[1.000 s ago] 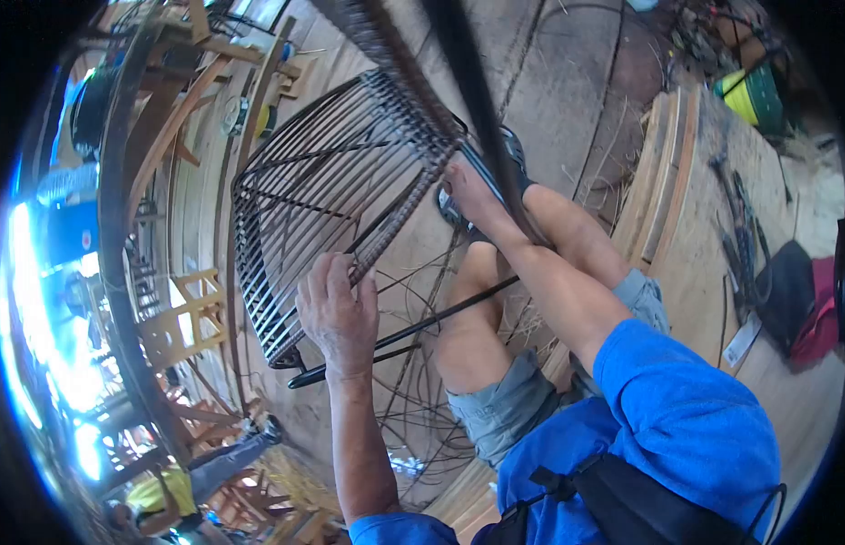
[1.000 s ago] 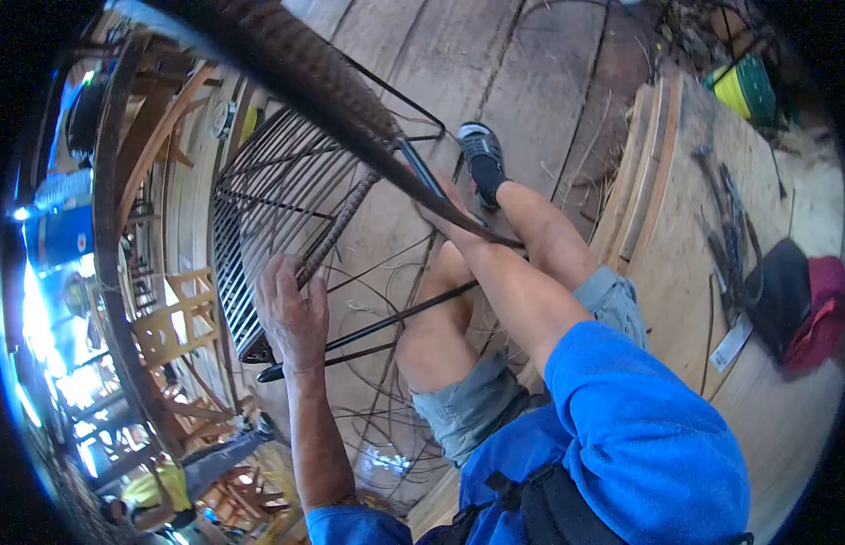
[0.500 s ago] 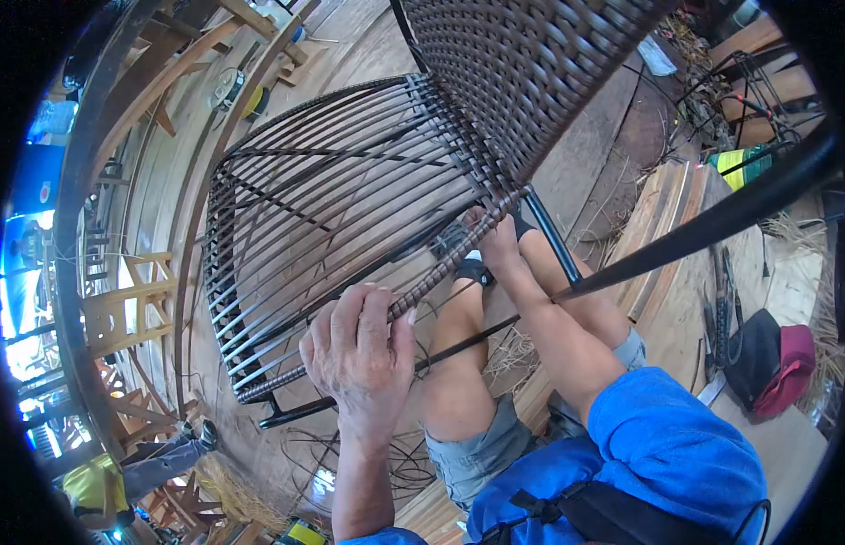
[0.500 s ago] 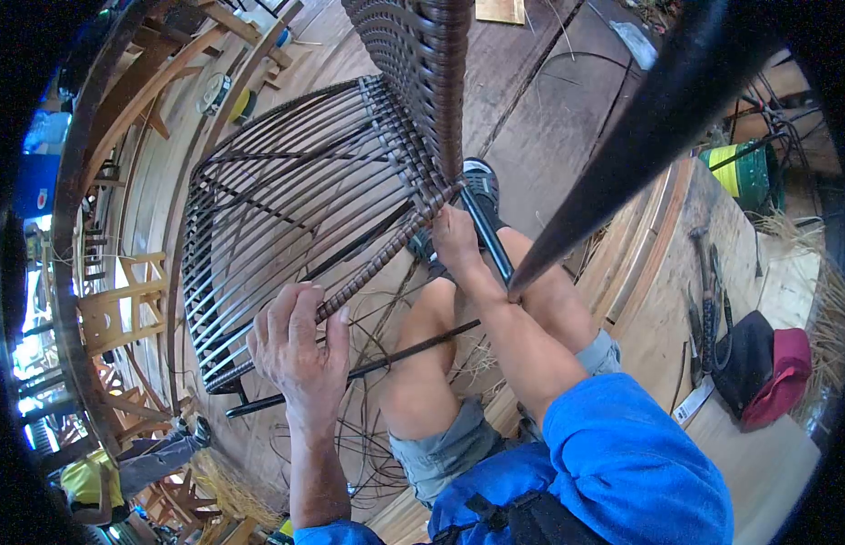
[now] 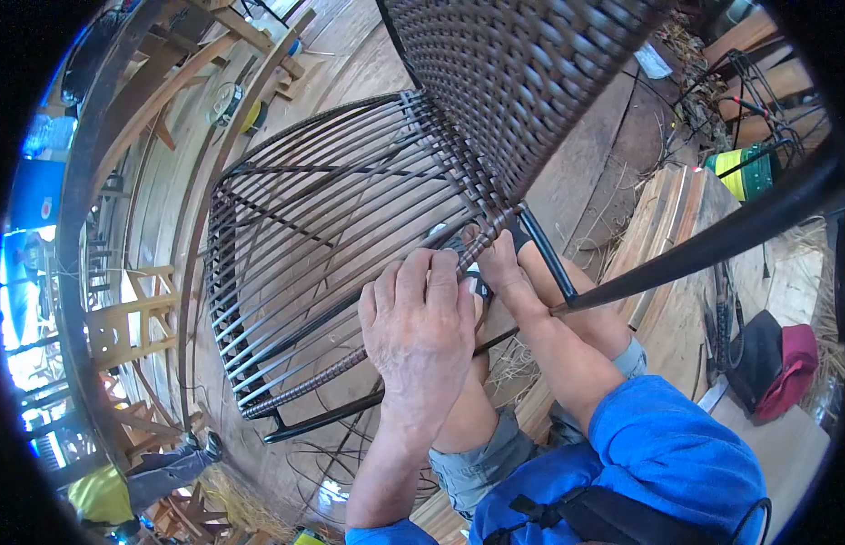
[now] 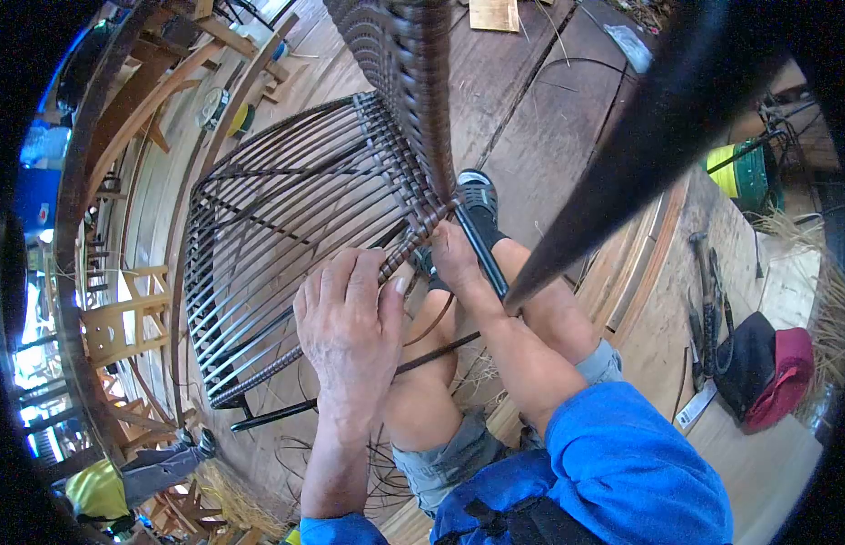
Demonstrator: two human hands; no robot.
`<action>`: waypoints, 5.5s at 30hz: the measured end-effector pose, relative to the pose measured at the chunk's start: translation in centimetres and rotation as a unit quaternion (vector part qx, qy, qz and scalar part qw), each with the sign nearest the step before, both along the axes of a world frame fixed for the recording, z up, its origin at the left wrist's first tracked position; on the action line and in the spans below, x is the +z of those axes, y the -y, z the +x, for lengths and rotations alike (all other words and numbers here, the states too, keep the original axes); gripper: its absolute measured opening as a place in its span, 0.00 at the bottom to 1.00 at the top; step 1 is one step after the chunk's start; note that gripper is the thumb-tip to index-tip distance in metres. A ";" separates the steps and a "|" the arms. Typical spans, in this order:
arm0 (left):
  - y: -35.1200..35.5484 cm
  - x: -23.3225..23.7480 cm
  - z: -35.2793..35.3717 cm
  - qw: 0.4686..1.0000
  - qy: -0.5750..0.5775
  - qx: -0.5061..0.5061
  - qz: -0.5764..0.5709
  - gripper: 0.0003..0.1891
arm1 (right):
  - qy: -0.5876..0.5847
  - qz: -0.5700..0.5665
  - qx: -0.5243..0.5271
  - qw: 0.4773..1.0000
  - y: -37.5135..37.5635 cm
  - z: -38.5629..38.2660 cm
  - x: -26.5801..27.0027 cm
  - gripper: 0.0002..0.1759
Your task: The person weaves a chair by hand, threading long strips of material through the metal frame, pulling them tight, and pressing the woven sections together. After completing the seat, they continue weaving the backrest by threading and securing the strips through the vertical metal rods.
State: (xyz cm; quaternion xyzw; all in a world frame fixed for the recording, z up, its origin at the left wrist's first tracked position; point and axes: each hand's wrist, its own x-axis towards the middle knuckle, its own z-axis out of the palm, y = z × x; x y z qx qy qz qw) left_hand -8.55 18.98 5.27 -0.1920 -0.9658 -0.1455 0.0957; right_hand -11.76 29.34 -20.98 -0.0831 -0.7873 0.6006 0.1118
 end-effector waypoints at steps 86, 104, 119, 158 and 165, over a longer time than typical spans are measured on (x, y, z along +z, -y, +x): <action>4.3 3.6 -5.6 0.925 0.179 0.055 0.330 0.08 | 0.110 -0.624 0.078 0.770 -0.3 3.9 17.4 0.14; 11.9 11.7 -3.8 0.933 -0.164 0.311 0.071 0.15 | 0.004 -0.448 0.007 0.894 -0.7 4.8 16.1 0.09; 0.5 -2.2 2.0 0.995 -0.082 -0.033 -0.048 0.13 | 0.124 -0.652 -0.065 0.745 0.8 8.3 20.1 0.12; -0.9 -2.0 7.4 0.848 0.250 0.075 0.461 0.15 | 0.169 -0.208 -0.068 0.961 -0.1 16.2 11.8 0.25; -0.6 -2.5 -1.0 0.561 0.536 0.163 0.609 0.38 | 0.199 -0.315 -0.048 0.927 -0.2 16.5 10.4 0.23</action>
